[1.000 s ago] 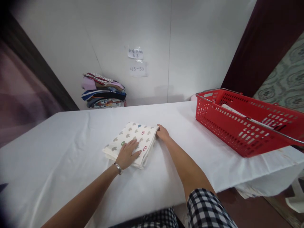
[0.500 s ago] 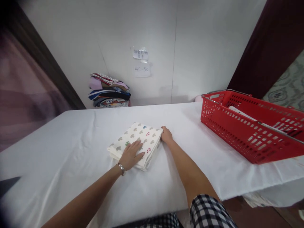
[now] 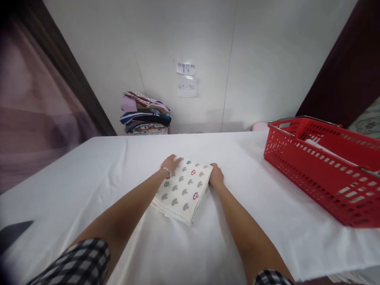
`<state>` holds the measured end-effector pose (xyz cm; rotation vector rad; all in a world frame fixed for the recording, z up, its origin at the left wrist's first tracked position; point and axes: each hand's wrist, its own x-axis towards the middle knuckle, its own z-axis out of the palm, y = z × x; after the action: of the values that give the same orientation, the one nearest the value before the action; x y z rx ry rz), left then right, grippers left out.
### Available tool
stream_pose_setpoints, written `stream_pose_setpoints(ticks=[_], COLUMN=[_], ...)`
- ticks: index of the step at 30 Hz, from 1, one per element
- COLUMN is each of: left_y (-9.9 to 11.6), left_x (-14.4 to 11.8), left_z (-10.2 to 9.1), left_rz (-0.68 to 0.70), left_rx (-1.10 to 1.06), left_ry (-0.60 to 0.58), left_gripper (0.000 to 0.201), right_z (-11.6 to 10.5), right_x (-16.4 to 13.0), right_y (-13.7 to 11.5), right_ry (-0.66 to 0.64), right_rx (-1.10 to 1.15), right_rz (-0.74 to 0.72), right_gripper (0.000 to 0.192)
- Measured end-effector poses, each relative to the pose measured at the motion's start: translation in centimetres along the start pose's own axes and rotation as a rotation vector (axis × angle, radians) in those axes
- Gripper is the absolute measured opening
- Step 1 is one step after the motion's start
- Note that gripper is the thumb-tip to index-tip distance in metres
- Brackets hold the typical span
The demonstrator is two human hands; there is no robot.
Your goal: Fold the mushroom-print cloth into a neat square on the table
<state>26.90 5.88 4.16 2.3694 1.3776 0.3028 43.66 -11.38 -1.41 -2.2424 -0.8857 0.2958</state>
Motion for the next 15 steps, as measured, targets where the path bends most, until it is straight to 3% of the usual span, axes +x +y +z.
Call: stream_pose_setpoints(ticks=[5, 9, 15], left_y=[0.2, -0.8, -1.5], left_x=[1.7, 1.9, 1.8], left_z=[0.8, 0.9, 1.0], left_rz=[-0.114, -0.145, -0.199], left_rx=[-0.025, -0.042, -0.055], left_ry=[-0.05, -0.011, -0.002], left_gripper=[0.048, 0.043, 0.047], right_z=[0.1, 0.0, -0.2], right_x=[0.1, 0.7, 0.9], right_y=[0.3, 0.7, 0.4], right_ry=[-0.004, -0.02, 0.065], right_rx=[0.003, 0.096, 0.027], right_rz=[-0.049, -0.062, 0.002], right_gripper=[0.034, 0.044, 0.041])
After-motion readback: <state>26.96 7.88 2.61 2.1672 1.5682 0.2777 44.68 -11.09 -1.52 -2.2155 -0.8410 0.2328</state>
